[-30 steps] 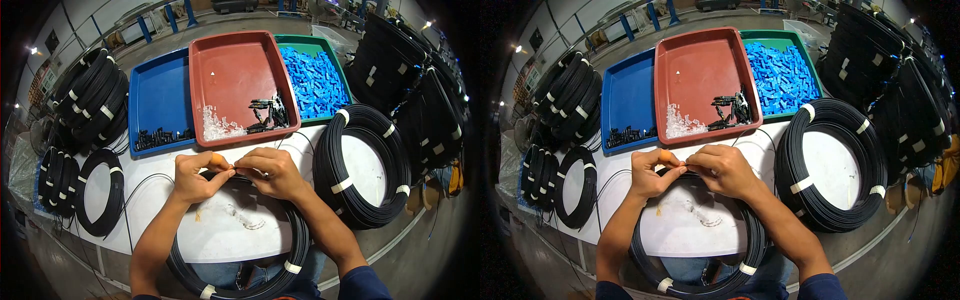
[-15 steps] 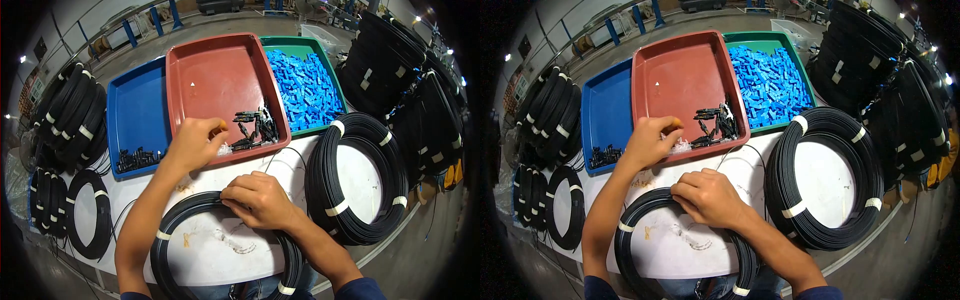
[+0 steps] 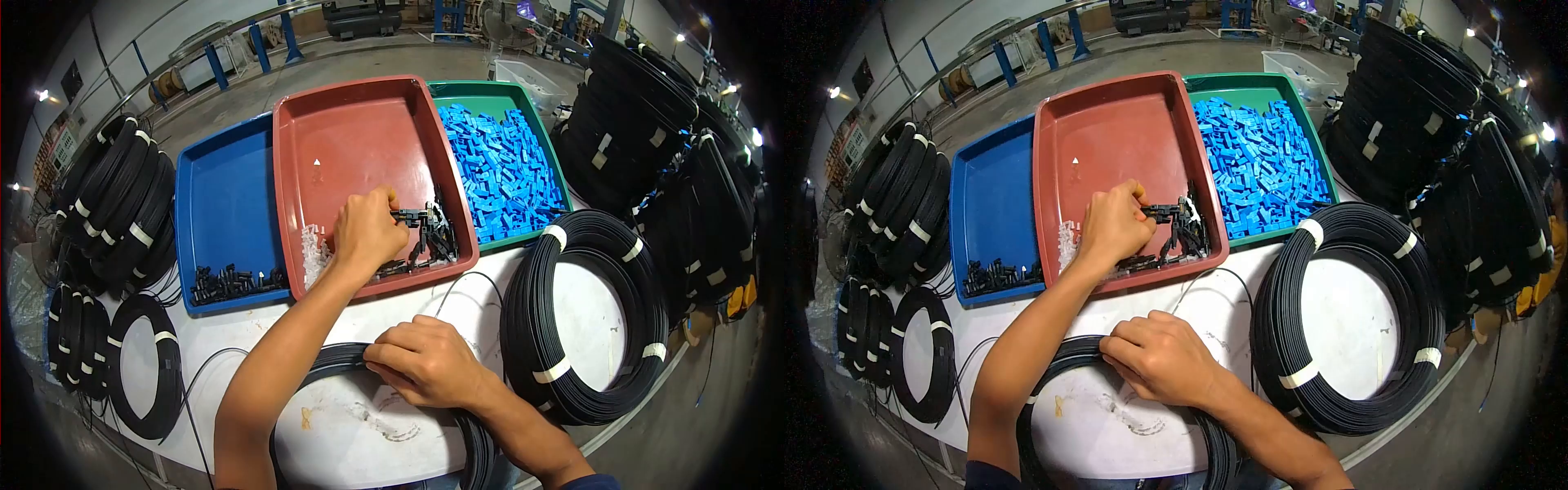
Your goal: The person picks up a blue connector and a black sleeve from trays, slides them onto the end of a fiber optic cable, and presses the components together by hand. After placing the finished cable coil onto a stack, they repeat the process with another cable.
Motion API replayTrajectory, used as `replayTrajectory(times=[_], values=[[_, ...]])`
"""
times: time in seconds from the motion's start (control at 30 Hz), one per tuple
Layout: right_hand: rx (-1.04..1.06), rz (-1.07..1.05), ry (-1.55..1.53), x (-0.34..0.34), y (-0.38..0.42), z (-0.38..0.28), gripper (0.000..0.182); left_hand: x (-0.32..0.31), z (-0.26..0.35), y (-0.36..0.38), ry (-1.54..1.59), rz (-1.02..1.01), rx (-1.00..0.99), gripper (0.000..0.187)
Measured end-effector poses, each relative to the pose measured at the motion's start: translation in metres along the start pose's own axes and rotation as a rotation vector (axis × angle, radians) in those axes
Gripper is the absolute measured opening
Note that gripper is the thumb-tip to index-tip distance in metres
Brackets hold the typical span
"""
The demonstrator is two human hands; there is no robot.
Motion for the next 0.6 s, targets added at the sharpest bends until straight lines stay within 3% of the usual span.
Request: replayTrajectory(times=[0.17,0.23,0.27,0.37,0.43,0.5,0.6], values=[[0.008,0.023,-0.013,0.0,-0.002,0.002,0.016,0.027,0.001,0.005,0.173,0.057,-0.027,0.014],[0.01,0.016,-0.026,0.001,-0.003,0.001,0.016,0.041,0.005,0.017,0.532,0.219,-0.056,0.01],[-0.01,0.027,-0.037,0.0,-0.003,0.002,0.016,0.048,0.005,0.026,0.522,0.228,-0.049,0.01],[-0.04,0.035,-0.087,-0.004,-0.001,0.002,0.016,0.072,0.0,0.058,0.799,0.061,0.03,0.012],[-0.149,0.032,-0.166,-0.003,-0.001,-0.001,0.011,0.085,0.003,0.082,0.739,0.091,0.038,0.015],[-0.124,0.036,-0.171,-0.003,-0.001,-0.001,0.013,0.091,0.002,0.107,0.859,0.15,0.019,0.017],[-0.122,0.025,-0.185,-0.004,-0.002,0.0,0.014,0.1,0.006,0.134,0.724,0.18,-0.063,0.031]])
Point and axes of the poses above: each hand's wrist, its own y-axis away from the middle knuckle, its own x-axis out of the back of the hand, z = x × y, the point moved 1 cm from there along -y, towards the middle knuckle, and after that the axes turned 12 degrees about -x, right-handed, at the moved point
